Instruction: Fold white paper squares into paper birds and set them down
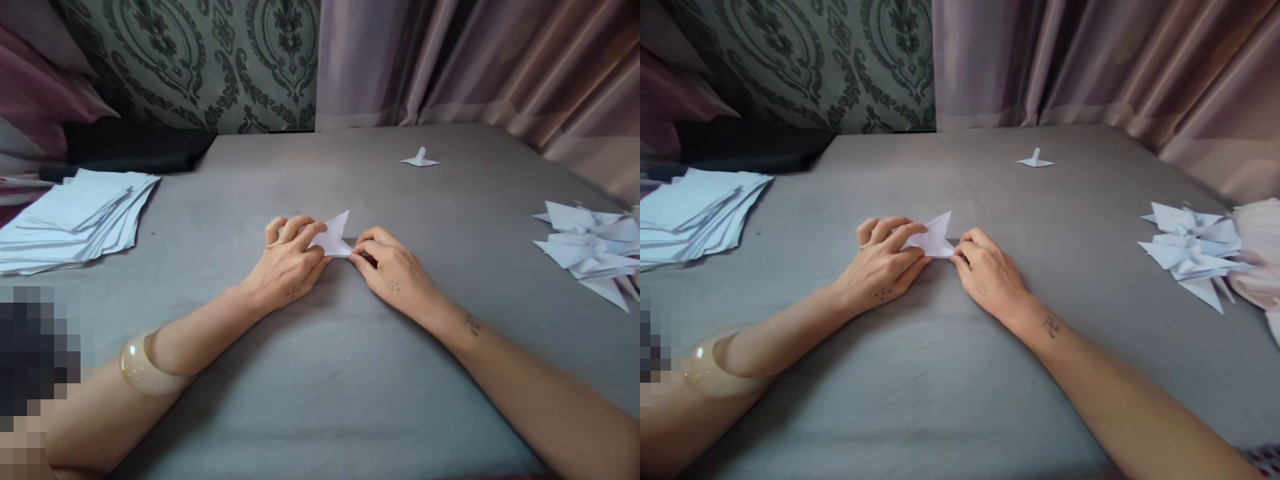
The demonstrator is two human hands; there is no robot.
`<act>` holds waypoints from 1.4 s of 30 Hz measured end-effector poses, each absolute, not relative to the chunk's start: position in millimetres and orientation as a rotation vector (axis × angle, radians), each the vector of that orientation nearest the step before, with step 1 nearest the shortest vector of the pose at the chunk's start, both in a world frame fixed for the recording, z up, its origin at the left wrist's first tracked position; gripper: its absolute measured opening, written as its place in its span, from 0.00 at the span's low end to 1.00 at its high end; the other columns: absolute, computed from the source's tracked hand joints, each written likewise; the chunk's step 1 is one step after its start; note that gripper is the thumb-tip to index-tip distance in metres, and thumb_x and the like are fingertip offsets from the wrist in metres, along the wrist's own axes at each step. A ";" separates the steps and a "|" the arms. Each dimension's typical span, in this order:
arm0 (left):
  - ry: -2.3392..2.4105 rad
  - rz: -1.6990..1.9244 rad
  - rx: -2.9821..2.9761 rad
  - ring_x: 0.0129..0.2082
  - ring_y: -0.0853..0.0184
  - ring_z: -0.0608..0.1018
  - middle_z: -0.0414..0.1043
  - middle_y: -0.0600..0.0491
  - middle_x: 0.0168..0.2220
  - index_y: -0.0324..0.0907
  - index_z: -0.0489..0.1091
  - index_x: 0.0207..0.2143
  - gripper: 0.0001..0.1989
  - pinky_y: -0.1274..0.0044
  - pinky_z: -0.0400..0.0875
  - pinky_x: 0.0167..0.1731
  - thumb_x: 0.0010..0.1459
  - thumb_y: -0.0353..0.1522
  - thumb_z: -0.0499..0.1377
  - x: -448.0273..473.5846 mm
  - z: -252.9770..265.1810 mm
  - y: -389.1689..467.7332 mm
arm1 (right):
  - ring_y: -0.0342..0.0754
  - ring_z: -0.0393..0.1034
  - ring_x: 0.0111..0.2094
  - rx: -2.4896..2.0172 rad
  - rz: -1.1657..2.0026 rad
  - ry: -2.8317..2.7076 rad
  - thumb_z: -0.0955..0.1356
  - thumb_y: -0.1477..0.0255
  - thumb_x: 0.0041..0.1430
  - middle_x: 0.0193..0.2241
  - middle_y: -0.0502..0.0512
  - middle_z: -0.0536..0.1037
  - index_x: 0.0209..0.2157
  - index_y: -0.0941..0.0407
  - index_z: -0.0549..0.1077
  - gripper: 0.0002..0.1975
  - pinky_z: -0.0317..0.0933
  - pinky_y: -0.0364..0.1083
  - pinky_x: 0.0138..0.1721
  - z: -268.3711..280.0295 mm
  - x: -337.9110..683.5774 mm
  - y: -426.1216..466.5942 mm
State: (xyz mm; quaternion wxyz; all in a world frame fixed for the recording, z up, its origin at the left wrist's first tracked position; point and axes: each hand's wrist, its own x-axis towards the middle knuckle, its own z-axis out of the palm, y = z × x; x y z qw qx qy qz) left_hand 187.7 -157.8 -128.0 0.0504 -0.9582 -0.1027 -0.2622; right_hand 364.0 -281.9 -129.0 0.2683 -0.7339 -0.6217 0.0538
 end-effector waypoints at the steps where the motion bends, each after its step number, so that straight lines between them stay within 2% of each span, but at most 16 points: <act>1: -0.342 -0.802 -2.925 0.53 0.55 0.68 0.71 0.47 0.52 0.41 0.73 0.27 0.13 0.59 0.54 0.51 0.63 0.32 0.54 189.5 -128.1 -158.4 | 0.42 0.69 0.31 -1.980 0.164 -1.650 0.65 0.70 0.62 0.42 0.51 0.74 0.33 0.55 0.74 0.07 0.60 0.45 0.34 -129.4 363.9 -280.4; 11: -0.589 -0.747 -2.961 0.52 0.52 0.67 0.73 0.46 0.50 0.41 0.74 0.27 0.15 0.57 0.57 0.50 0.63 0.36 0.54 204.5 -128.5 -159.5 | 0.41 0.66 0.28 -2.054 0.180 -1.513 0.66 0.71 0.59 0.35 0.50 0.72 0.27 0.56 0.69 0.07 0.60 0.45 0.34 -129.6 358.2 -271.4; 19: -0.629 -0.720 -3.011 0.52 0.52 0.67 0.73 0.46 0.49 0.41 0.74 0.29 0.12 0.58 0.58 0.49 0.61 0.36 0.56 206.7 -129.8 -158.0 | 0.41 0.65 0.29 -1.973 0.230 -1.557 0.66 0.76 0.57 0.35 0.50 0.71 0.31 0.55 0.68 0.02 0.59 0.43 0.33 -130.7 370.5 -273.8; 23: -0.644 -0.702 -3.031 0.52 0.52 0.66 0.72 0.47 0.50 0.41 0.74 0.29 0.12 0.58 0.57 0.49 0.61 0.36 0.56 206.4 -128.9 -158.1 | 0.42 0.66 0.30 -1.873 0.201 -1.588 0.64 0.81 0.57 0.33 0.51 0.72 0.32 0.56 0.69 0.06 0.60 0.43 0.34 -127.7 372.4 -276.9; 29: -0.645 -0.687 -3.048 0.52 0.53 0.65 0.72 0.47 0.50 0.42 0.73 0.29 0.11 0.59 0.57 0.49 0.61 0.36 0.56 207.3 -129.2 -157.6 | 0.47 0.69 0.40 -1.720 0.143 -1.775 0.60 0.85 0.58 0.37 0.55 0.75 0.38 0.56 0.72 0.15 0.62 0.46 0.43 -128.5 357.8 -279.8; 32: -0.669 -0.718 -3.053 0.52 0.53 0.65 0.70 0.47 0.51 0.44 0.72 0.38 0.09 0.59 0.57 0.49 0.59 0.39 0.59 205.7 -129.1 -156.5 | 0.50 0.68 0.43 -1.766 0.137 -1.857 0.60 0.85 0.58 0.38 0.57 0.76 0.38 0.57 0.74 0.15 0.62 0.48 0.45 -130.3 354.5 -281.6; 36: -0.741 -0.804 -3.036 0.54 0.51 0.63 0.62 0.42 0.57 0.44 0.60 0.55 0.28 0.59 0.59 0.51 0.54 0.40 0.62 196.5 -127.9 -155.0 | 0.50 0.68 0.42 -1.791 0.096 -1.839 0.60 0.84 0.59 0.39 0.57 0.76 0.39 0.58 0.74 0.15 0.63 0.49 0.45 -132.2 354.7 -283.2; 39: -0.828 -0.831 -3.014 0.53 0.51 0.65 0.60 0.41 0.56 0.42 0.56 0.56 0.30 0.59 0.62 0.50 0.52 0.34 0.61 188.5 -128.6 -153.2 | 0.50 0.68 0.42 -1.790 0.078 -1.832 0.59 0.84 0.59 0.40 0.59 0.75 0.40 0.58 0.75 0.15 0.63 0.49 0.44 -132.9 355.0 -283.9; 42: -0.930 -0.870 -2.984 0.50 0.53 0.68 0.60 0.41 0.53 0.40 0.57 0.54 0.27 0.60 0.65 0.49 0.52 0.31 0.59 184.9 -131.5 -150.1 | 0.51 0.67 0.42 -1.800 0.073 -1.869 0.58 0.84 0.60 0.41 0.60 0.74 0.41 0.58 0.75 0.17 0.64 0.50 0.44 -132.4 354.6 -284.6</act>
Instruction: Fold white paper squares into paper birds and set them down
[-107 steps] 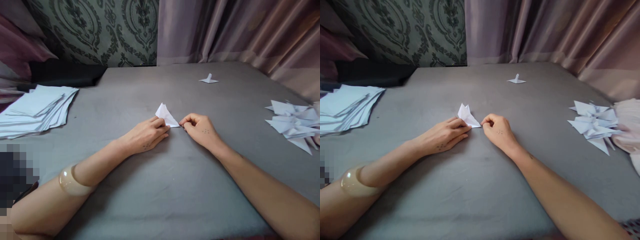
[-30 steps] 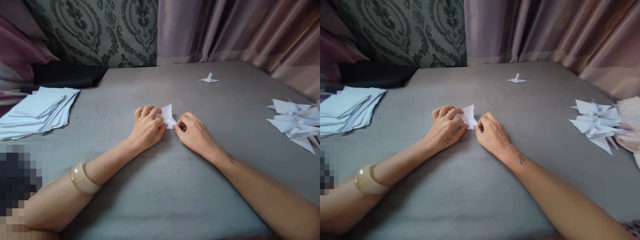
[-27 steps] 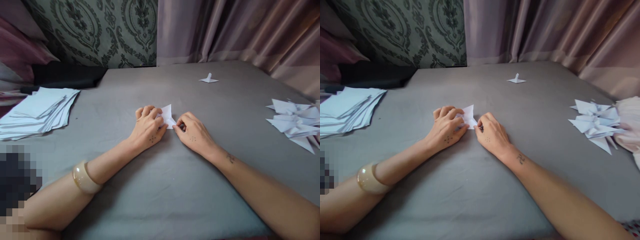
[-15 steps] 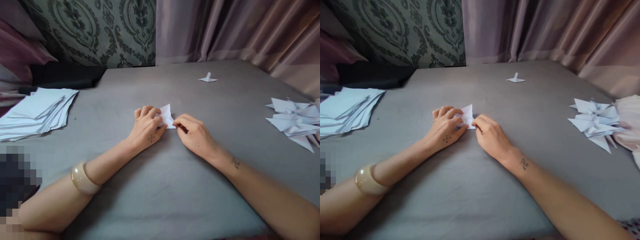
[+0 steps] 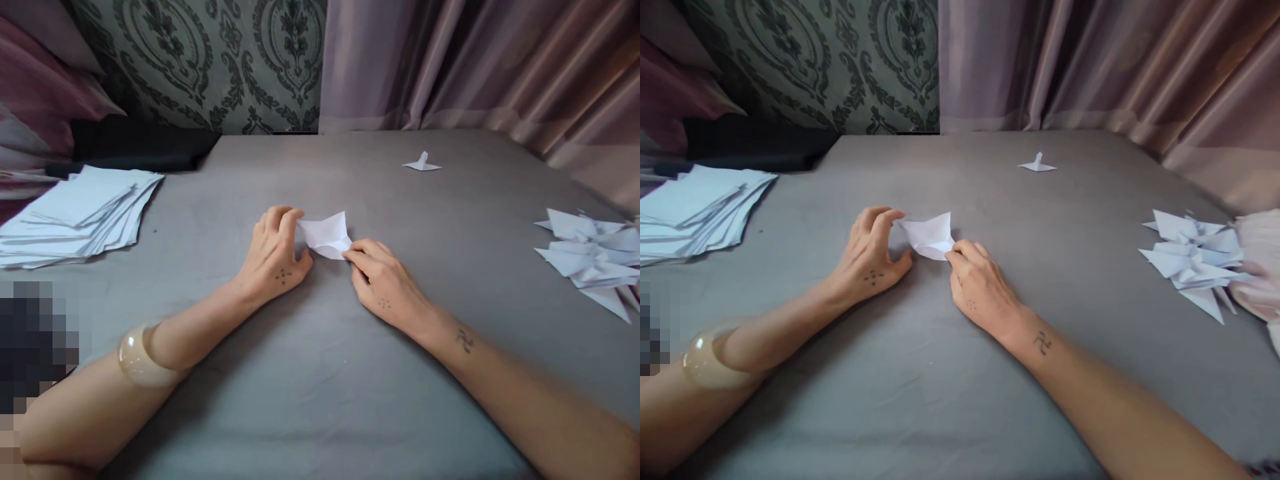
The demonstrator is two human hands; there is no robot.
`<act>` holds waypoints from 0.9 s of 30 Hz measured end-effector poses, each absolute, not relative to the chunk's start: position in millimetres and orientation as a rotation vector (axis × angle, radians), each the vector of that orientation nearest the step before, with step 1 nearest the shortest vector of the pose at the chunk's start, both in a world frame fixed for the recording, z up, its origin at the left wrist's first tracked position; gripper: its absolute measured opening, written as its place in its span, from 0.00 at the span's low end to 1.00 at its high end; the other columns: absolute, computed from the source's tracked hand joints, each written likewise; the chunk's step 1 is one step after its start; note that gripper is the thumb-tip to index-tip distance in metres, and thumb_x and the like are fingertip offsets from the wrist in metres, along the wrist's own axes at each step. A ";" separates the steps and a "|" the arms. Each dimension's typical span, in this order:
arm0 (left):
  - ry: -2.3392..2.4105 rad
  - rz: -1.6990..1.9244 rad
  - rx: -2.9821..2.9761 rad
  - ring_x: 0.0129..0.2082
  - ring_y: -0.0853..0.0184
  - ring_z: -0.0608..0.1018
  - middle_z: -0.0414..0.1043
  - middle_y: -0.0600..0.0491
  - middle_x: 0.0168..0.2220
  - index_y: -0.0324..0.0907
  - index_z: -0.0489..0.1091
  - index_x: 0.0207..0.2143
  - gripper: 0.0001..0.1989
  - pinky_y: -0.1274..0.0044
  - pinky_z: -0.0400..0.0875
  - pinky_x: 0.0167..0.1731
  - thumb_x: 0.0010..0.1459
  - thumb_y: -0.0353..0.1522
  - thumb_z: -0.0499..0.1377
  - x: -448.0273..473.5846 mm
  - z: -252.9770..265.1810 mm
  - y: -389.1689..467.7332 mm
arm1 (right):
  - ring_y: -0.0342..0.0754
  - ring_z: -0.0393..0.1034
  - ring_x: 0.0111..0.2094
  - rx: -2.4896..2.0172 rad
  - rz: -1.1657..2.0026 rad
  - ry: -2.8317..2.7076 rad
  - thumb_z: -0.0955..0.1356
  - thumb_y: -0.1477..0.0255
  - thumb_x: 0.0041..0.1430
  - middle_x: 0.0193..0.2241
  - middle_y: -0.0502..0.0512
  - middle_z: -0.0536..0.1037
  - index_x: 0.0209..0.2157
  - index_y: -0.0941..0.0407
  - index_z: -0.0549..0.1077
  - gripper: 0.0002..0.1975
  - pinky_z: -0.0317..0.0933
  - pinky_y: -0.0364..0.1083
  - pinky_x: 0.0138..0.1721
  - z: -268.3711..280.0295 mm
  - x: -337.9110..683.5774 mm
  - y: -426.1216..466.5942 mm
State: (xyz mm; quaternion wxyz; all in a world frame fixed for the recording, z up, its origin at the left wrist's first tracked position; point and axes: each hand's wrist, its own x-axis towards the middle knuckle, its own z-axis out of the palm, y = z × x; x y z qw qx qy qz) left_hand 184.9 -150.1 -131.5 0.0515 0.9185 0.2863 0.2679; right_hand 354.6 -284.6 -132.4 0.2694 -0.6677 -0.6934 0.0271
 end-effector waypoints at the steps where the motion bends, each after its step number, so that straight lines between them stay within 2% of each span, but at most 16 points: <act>1: 0.887 0.817 2.773 0.49 0.54 0.68 0.61 0.41 0.51 0.40 0.58 0.53 0.25 0.61 0.66 0.48 0.52 0.31 0.59 184.7 -132.6 -149.1 | 0.51 0.66 0.42 -1.808 0.075 -1.882 0.58 0.84 0.60 0.41 0.60 0.73 0.42 0.58 0.75 0.17 0.64 0.50 0.43 -132.1 354.4 -284.8; 4: 0.895 0.850 2.695 0.46 0.57 0.69 0.62 0.43 0.48 0.41 0.61 0.50 0.20 0.64 0.69 0.44 0.53 0.31 0.59 185.3 -133.9 -147.6 | 0.51 0.65 0.42 -1.838 0.091 -1.907 0.58 0.84 0.59 0.42 0.60 0.72 0.46 0.57 0.74 0.19 0.64 0.51 0.42 -131.6 353.7 -285.0; 6: 0.838 0.874 2.679 0.47 0.58 0.68 0.61 0.42 0.50 0.41 0.62 0.49 0.19 0.65 0.69 0.44 0.54 0.30 0.58 186.1 -132.2 -148.4 | 0.52 0.64 0.43 -1.845 0.100 -1.921 0.58 0.84 0.58 0.43 0.60 0.72 0.48 0.56 0.73 0.21 0.64 0.51 0.41 -131.6 353.4 -284.8; 9: 0.658 0.754 2.732 0.50 0.57 0.66 0.61 0.43 0.55 0.43 0.64 0.51 0.21 0.63 0.65 0.47 0.53 0.25 0.54 188.0 -126.0 -151.4 | 0.53 0.64 0.44 -1.847 0.109 -1.952 0.58 0.84 0.58 0.44 0.60 0.71 0.51 0.55 0.72 0.23 0.64 0.51 0.42 -131.7 353.2 -284.1; 12: 0.552 0.533 2.739 0.52 0.56 0.65 0.67 0.49 0.55 0.45 0.67 0.48 0.22 0.62 0.60 0.49 0.51 0.23 0.52 190.5 -119.3 -153.1 | 0.53 0.63 0.45 -1.861 0.116 -1.966 0.58 0.83 0.59 0.45 0.60 0.71 0.50 0.55 0.73 0.22 0.64 0.51 0.43 -130.6 353.1 -283.9; 15: 0.558 0.469 2.702 0.52 0.56 0.65 0.72 0.51 0.50 0.45 0.70 0.43 0.14 0.63 0.57 0.48 0.54 0.26 0.53 191.5 -115.0 -150.2 | 0.52 0.63 0.44 -1.864 0.117 -1.971 0.57 0.83 0.59 0.44 0.60 0.71 0.50 0.55 0.73 0.22 0.64 0.51 0.43 -129.6 353.0 -284.2; 18: 0.563 0.469 2.637 0.50 0.58 0.68 0.75 0.50 0.45 0.44 0.70 0.41 0.09 0.63 0.56 0.50 0.58 0.33 0.55 190.4 -112.1 -143.7 | 0.52 0.62 0.42 -1.859 0.106 -1.970 0.57 0.83 0.59 0.43 0.59 0.71 0.51 0.55 0.72 0.24 0.64 0.51 0.42 -130.1 353.3 -284.6; 23: 0.567 0.475 2.514 0.49 0.60 0.70 0.76 0.51 0.44 0.44 0.72 0.35 0.11 0.63 0.57 0.52 0.63 0.39 0.53 190.0 -108.7 -136.5 | 0.52 0.63 0.43 -1.843 0.107 -1.970 0.57 0.84 0.59 0.43 0.59 0.71 0.51 0.54 0.72 0.24 0.63 0.50 0.40 -131.9 353.5 -284.7; 27: 0.546 0.470 2.423 0.49 0.61 0.70 0.75 0.50 0.46 0.44 0.72 0.38 0.11 0.66 0.62 0.50 0.63 0.38 0.52 191.7 -110.3 -134.9 | 0.52 0.63 0.43 -1.854 0.108 -1.965 0.57 0.84 0.59 0.43 0.59 0.71 0.50 0.55 0.73 0.23 0.63 0.51 0.41 -131.5 352.6 -284.6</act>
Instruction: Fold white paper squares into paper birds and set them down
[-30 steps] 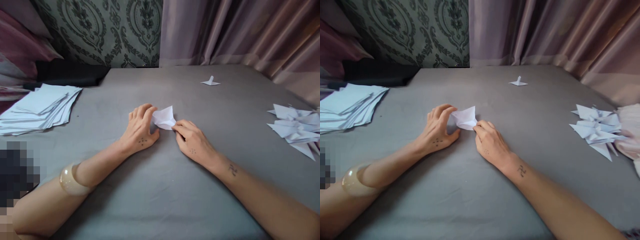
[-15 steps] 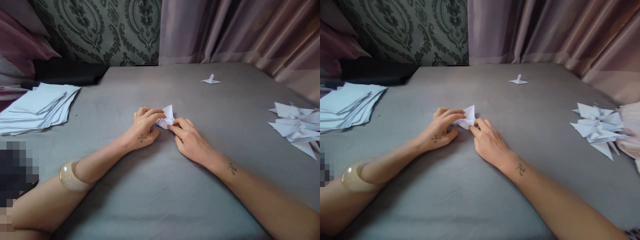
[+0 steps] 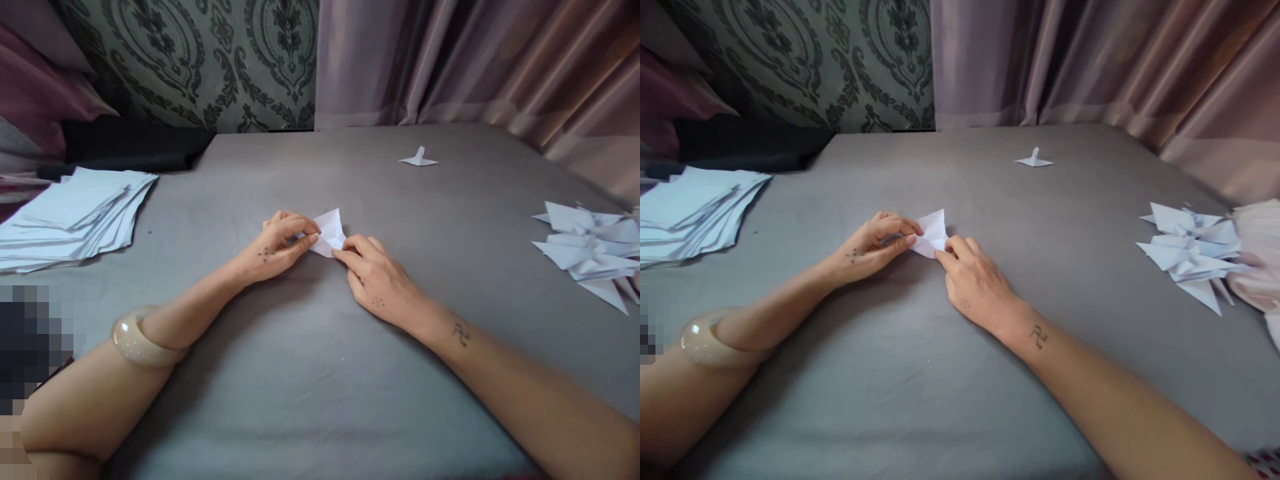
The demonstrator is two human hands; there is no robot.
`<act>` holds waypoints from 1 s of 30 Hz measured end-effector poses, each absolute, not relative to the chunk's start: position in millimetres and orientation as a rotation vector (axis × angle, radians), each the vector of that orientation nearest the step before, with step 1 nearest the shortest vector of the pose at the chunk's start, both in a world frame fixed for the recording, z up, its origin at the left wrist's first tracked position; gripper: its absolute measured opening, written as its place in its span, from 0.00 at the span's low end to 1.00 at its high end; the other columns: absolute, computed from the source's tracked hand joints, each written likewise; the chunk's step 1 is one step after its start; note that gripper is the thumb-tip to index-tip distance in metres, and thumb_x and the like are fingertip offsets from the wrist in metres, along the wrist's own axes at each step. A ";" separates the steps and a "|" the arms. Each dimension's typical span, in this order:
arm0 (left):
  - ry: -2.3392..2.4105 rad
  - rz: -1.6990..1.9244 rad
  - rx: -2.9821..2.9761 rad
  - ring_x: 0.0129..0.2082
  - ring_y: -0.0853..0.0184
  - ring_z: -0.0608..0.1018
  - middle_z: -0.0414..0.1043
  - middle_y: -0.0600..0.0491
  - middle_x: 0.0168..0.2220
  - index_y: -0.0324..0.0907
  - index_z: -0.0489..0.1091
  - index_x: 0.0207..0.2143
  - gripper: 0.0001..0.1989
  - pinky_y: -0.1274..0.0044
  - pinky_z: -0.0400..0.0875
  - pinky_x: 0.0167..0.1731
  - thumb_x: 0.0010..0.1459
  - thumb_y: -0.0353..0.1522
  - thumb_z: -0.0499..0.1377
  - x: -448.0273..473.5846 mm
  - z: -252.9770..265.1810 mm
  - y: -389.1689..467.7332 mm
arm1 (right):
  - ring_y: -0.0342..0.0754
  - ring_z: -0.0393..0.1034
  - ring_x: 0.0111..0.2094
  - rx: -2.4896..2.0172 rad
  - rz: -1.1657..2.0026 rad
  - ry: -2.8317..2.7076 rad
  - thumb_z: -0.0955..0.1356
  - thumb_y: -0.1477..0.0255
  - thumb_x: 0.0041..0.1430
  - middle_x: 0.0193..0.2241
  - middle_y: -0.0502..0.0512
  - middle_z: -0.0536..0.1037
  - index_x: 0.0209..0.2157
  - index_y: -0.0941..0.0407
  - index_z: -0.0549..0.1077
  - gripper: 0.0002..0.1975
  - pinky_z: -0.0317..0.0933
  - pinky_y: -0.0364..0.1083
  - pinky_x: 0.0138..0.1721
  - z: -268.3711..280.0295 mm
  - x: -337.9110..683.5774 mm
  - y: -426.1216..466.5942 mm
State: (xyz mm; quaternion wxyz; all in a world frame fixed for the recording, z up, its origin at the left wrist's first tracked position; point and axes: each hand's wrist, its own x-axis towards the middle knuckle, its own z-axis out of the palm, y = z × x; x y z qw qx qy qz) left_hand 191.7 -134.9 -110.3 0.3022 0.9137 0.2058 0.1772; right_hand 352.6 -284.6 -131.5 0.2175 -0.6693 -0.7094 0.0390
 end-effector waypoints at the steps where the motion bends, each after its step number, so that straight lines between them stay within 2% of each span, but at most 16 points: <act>1: 0.546 0.466 2.408 0.49 0.61 0.70 0.75 0.50 0.46 0.44 0.72 0.39 0.12 0.66 0.63 0.50 0.64 0.38 0.52 191.9 -111.2 -134.6 | 0.52 0.63 0.43 -1.857 0.108 -1.966 0.57 0.84 0.59 0.43 0.59 0.71 0.49 0.56 0.73 0.23 0.63 0.51 0.41 -131.4 352.5 -284.6; 4: 0.559 0.452 2.412 0.50 0.60 0.70 0.75 0.49 0.47 0.44 0.72 0.40 0.13 0.64 0.63 0.50 0.64 0.39 0.51 191.8 -113.7 -133.5 | 0.52 0.63 0.44 -1.856 0.105 -1.975 0.57 0.84 0.59 0.43 0.59 0.71 0.49 0.56 0.73 0.23 0.63 0.50 0.41 -131.3 352.6 -284.5; 9: 0.552 0.422 2.498 0.53 0.56 0.68 0.75 0.49 0.48 0.45 0.73 0.39 0.12 0.57 0.56 0.55 0.60 0.42 0.57 192.0 -116.2 -131.8 | 0.51 0.62 0.43 -1.861 0.078 -1.977 0.57 0.84 0.58 0.44 0.59 0.71 0.49 0.55 0.73 0.23 0.63 0.49 0.40 -132.0 353.0 -284.9; 15: 0.540 0.473 2.452 0.53 0.58 0.69 0.74 0.50 0.49 0.44 0.73 0.35 0.11 0.59 0.57 0.56 0.62 0.41 0.55 194.2 -120.1 -129.0 | 0.52 0.62 0.43 -1.873 0.070 -1.976 0.57 0.84 0.58 0.44 0.59 0.71 0.47 0.56 0.73 0.22 0.63 0.49 0.40 -131.2 352.1 -285.1; 21: 0.458 0.408 2.445 0.55 0.56 0.66 0.69 0.48 0.54 0.46 0.73 0.42 0.12 0.57 0.58 0.56 0.57 0.40 0.60 190.4 -122.9 -123.8 | 0.52 0.62 0.42 -1.873 0.041 -1.987 0.57 0.84 0.58 0.43 0.59 0.71 0.48 0.55 0.72 0.21 0.62 0.49 0.38 -131.4 351.9 -284.8; 27: 0.387 0.396 2.496 0.58 0.58 0.64 0.67 0.49 0.56 0.47 0.72 0.43 0.09 0.59 0.56 0.58 0.61 0.36 0.57 192.0 -122.2 -121.5 | 0.52 0.62 0.41 -1.895 0.020 -1.992 0.57 0.83 0.59 0.43 0.59 0.71 0.47 0.56 0.72 0.20 0.62 0.49 0.39 -132.3 351.5 -284.2; 30: 0.390 0.421 2.623 0.61 0.57 0.60 0.61 0.48 0.60 0.50 0.70 0.50 0.14 0.59 0.53 0.59 0.65 0.36 0.52 193.6 -120.8 -125.0 | 0.52 0.62 0.42 -1.897 0.032 -1.994 0.57 0.83 0.59 0.44 0.60 0.71 0.47 0.57 0.72 0.20 0.62 0.50 0.41 -131.8 351.0 -283.9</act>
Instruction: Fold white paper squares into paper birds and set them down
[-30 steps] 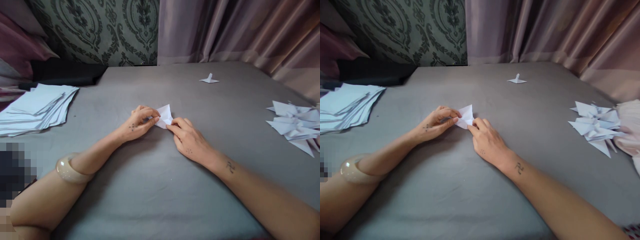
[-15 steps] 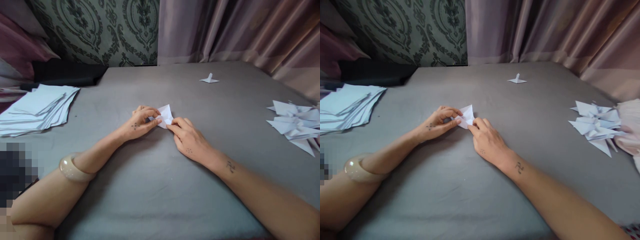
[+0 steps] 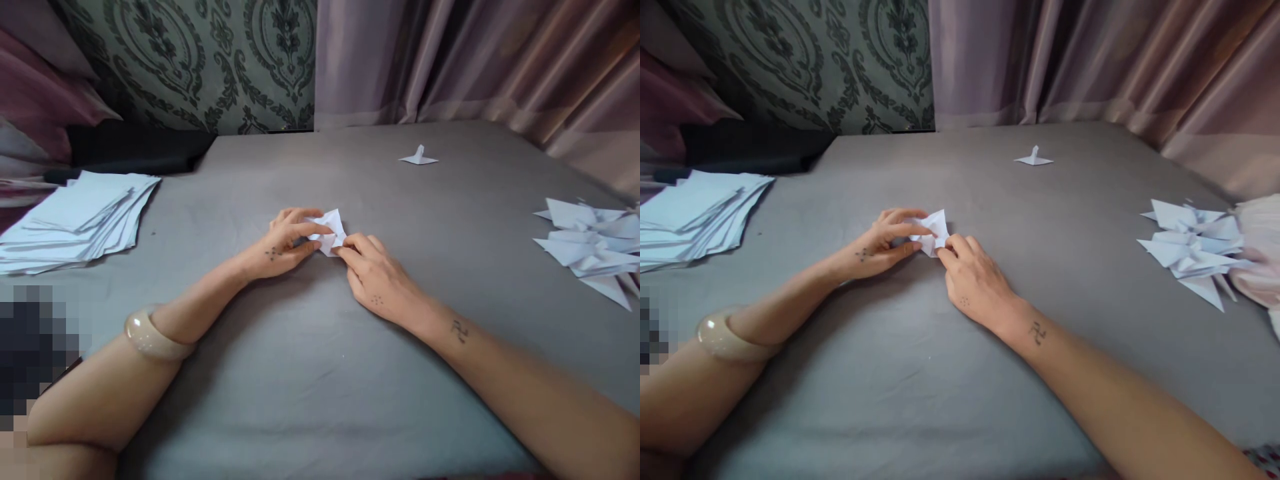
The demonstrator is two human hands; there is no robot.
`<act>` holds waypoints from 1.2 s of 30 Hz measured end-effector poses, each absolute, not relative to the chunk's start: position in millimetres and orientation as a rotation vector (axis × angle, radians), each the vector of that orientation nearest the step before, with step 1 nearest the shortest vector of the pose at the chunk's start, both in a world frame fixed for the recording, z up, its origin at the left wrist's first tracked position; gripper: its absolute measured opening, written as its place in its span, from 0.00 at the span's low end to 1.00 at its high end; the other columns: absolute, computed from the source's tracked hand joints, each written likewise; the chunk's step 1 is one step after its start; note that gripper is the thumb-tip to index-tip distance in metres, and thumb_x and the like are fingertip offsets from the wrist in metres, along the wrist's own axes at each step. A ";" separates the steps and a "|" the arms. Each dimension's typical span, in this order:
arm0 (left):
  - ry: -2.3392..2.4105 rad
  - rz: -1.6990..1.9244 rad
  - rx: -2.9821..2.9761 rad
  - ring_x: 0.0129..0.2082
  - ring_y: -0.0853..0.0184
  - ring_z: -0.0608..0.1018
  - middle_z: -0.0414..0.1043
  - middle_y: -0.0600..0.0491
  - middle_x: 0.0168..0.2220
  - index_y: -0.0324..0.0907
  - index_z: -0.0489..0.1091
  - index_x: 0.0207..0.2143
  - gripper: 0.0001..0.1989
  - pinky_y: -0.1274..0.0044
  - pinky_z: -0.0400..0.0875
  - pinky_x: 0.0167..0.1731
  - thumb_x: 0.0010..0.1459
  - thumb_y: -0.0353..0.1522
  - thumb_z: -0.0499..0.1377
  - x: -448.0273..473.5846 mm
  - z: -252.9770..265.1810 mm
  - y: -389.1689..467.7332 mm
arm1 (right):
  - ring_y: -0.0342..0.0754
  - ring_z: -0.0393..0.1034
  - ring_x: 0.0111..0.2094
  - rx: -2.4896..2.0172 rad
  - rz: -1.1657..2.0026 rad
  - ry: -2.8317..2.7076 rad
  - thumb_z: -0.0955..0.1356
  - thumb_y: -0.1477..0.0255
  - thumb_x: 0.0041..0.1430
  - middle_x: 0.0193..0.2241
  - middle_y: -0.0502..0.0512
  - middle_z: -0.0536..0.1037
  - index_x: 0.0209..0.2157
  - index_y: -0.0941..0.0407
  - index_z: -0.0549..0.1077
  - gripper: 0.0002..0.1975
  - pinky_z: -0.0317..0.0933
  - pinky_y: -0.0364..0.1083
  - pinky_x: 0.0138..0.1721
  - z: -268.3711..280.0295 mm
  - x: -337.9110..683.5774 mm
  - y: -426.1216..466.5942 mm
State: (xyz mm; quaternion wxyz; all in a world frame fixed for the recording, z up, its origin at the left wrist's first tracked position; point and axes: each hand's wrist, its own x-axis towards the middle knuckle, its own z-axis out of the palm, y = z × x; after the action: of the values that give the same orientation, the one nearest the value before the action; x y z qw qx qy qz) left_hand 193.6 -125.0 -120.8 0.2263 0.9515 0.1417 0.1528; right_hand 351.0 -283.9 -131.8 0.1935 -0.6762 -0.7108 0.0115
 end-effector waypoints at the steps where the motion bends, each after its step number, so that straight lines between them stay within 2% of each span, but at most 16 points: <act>1: 0.420 0.476 2.685 0.62 0.55 0.58 0.58 0.46 0.61 0.50 0.68 0.53 0.15 0.58 0.52 0.59 0.65 0.37 0.52 194.0 -120.8 -126.3 | 0.52 0.62 0.42 -1.896 0.036 -1.992 0.57 0.83 0.59 0.44 0.60 0.71 0.48 0.57 0.72 0.20 0.62 0.50 0.41 -131.7 350.9 -283.9; 3: 0.510 0.635 2.799 0.62 0.52 0.57 0.54 0.43 0.62 0.49 0.63 0.58 0.21 0.57 0.51 0.58 0.64 0.41 0.54 194.5 -121.6 -128.5 | 0.52 0.62 0.42 -1.893 0.043 -1.986 0.57 0.83 0.59 0.43 0.59 0.71 0.49 0.56 0.72 0.21 0.62 0.50 0.41 -131.8 350.6 -283.9; 6: 0.620 0.838 2.884 0.55 0.52 0.63 0.60 0.40 0.56 0.44 0.62 0.56 0.27 0.59 0.57 0.53 0.59 0.48 0.58 194.5 -124.2 -130.1 | 0.52 0.61 0.41 -1.879 0.061 -1.984 0.57 0.83 0.60 0.43 0.59 0.71 0.49 0.55 0.73 0.21 0.62 0.50 0.41 -132.5 350.5 -284.1; 9: 0.514 0.840 2.922 0.46 0.57 0.69 0.67 0.43 0.46 0.41 0.66 0.47 0.20 0.64 0.63 0.48 0.61 0.46 0.56 194.2 -126.9 -132.3 | 0.52 0.61 0.42 -1.874 0.081 -1.981 0.57 0.83 0.61 0.43 0.59 0.71 0.48 0.56 0.74 0.21 0.62 0.50 0.42 -132.7 350.7 -284.4; 12: 0.298 0.759 2.857 0.41 0.64 0.73 0.70 0.46 0.42 0.40 0.66 0.43 0.11 0.72 0.69 0.43 0.66 0.38 0.53 194.1 -128.5 -136.9 | 0.52 0.61 0.43 -1.884 0.082 -1.985 0.58 0.82 0.61 0.43 0.60 0.71 0.48 0.56 0.74 0.21 0.62 0.50 0.42 -131.5 350.8 -284.2; 14: 0.264 0.793 2.791 0.42 0.66 0.74 0.71 0.46 0.45 0.40 0.66 0.45 0.09 0.75 0.71 0.42 0.66 0.34 0.52 193.9 -129.1 -140.4 | 0.52 0.61 0.43 -1.903 0.084 -1.988 0.58 0.82 0.61 0.43 0.60 0.71 0.48 0.56 0.74 0.20 0.62 0.50 0.42 -130.2 350.5 -283.8; 18: 0.251 0.846 2.765 0.45 0.66 0.75 0.67 0.43 0.50 0.40 0.66 0.47 0.09 0.73 0.72 0.45 0.66 0.31 0.52 192.3 -130.2 -144.4 | 0.52 0.61 0.42 -1.930 0.095 -1.988 0.58 0.82 0.61 0.42 0.60 0.71 0.48 0.56 0.74 0.20 0.62 0.50 0.42 -128.1 349.9 -283.5; 21: 0.209 0.793 2.756 0.43 0.67 0.76 0.66 0.43 0.50 0.39 0.67 0.46 0.09 0.73 0.73 0.45 0.66 0.30 0.51 190.7 -131.4 -145.6 | 0.52 0.61 0.42 -1.933 0.092 -1.981 0.58 0.82 0.60 0.42 0.59 0.71 0.47 0.55 0.75 0.20 0.63 0.50 0.42 -128.1 350.4 -284.1; 29: 0.080 0.535 2.852 0.47 0.62 0.76 0.73 0.44 0.48 0.36 0.71 0.49 0.14 0.70 0.74 0.47 0.67 0.30 0.49 187.7 -131.9 -147.7 | 0.51 0.64 0.42 -1.894 0.144 -1.952 0.59 0.82 0.60 0.42 0.59 0.71 0.43 0.55 0.76 0.18 0.64 0.51 0.44 -127.5 354.3 -287.2; 36: 0.026 0.431 2.897 0.49 0.61 0.74 0.73 0.44 0.49 0.38 0.72 0.50 0.16 0.69 0.74 0.49 0.67 0.31 0.49 185.2 -126.5 -147.1 | 0.50 0.68 0.42 -1.887 0.203 -1.837 0.62 0.81 0.57 0.41 0.55 0.74 0.42 0.54 0.78 0.18 0.63 0.48 0.44 -126.6 369.7 -287.2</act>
State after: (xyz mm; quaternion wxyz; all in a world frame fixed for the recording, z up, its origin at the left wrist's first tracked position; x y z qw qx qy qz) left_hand 185.2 -147.1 -126.5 0.1061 0.9835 0.0089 0.1462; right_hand 369.7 -287.2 -126.6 0.2477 -0.6921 -0.6738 0.0745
